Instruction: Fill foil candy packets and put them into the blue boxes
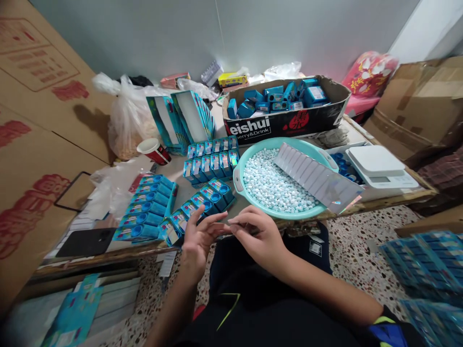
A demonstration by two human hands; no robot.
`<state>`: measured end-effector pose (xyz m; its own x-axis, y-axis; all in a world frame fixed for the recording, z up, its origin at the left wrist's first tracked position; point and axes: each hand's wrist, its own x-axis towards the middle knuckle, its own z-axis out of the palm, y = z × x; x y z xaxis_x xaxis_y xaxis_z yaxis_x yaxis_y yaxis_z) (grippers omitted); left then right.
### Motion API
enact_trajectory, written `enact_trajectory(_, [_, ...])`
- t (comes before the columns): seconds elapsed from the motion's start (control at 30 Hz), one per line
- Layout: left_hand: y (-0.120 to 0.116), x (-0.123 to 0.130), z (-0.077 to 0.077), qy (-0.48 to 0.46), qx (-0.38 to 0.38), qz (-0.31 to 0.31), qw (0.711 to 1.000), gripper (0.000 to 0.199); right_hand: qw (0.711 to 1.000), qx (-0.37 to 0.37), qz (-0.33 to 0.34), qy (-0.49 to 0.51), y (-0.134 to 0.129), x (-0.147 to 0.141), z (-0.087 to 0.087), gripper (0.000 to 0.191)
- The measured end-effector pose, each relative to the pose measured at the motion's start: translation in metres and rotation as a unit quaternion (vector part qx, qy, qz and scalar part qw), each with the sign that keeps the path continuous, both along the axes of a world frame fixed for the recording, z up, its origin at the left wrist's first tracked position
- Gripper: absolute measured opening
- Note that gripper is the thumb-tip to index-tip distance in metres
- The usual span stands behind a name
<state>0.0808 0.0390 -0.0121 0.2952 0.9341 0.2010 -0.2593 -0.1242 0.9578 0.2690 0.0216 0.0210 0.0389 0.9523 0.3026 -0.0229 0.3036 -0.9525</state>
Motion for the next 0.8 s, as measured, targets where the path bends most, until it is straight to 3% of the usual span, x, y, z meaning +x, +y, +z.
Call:
enact_trajectory(0.13, [0.003,0.019,0.004,-0.067,-0.196,-0.009,0.978,0.075,0.999,0.036,-0.023,0.018,-0.001,0.001,0.001,0.01])
enact_trajectory(0.2, [0.004,0.024,0.008,-0.044,-0.234,-0.02,0.971,0.065,0.998,0.046,-0.025,0.023,-0.002,0.0,0.002,0.012])
enact_trajectory(0.3, [0.002,0.023,0.01,0.016,-0.216,-0.025,0.976,0.043,0.998,0.05,-0.031,0.038,-0.003,-0.003,0.003,0.011])
enact_trajectory(0.43, [-0.001,0.011,0.016,0.106,-0.17,-0.004,0.98,0.032,0.997,0.003,-0.059,0.055,-0.001,-0.006,0.005,0.008])
enact_trajectory(0.53, [0.001,-0.002,0.031,0.143,-0.128,0.051,0.98,0.036,0.991,-0.042,-0.068,0.105,0.007,-0.012,0.012,0.007])
enact_trajectory(0.6, [0.004,-0.008,0.042,0.115,-0.116,0.071,0.984,0.047,0.988,-0.051,-0.05,0.139,0.014,-0.019,0.021,0.011])
enact_trajectory(0.7, [0.008,-0.015,0.053,0.073,-0.12,0.049,0.989,0.062,0.986,-0.037,-0.009,0.161,0.026,-0.035,0.034,0.015])
enact_trajectory(0.8, [0.012,-0.024,0.055,0.091,-0.115,0.085,0.986,0.049,0.984,-0.021,0.012,0.175,0.039,-0.054,0.042,0.019])
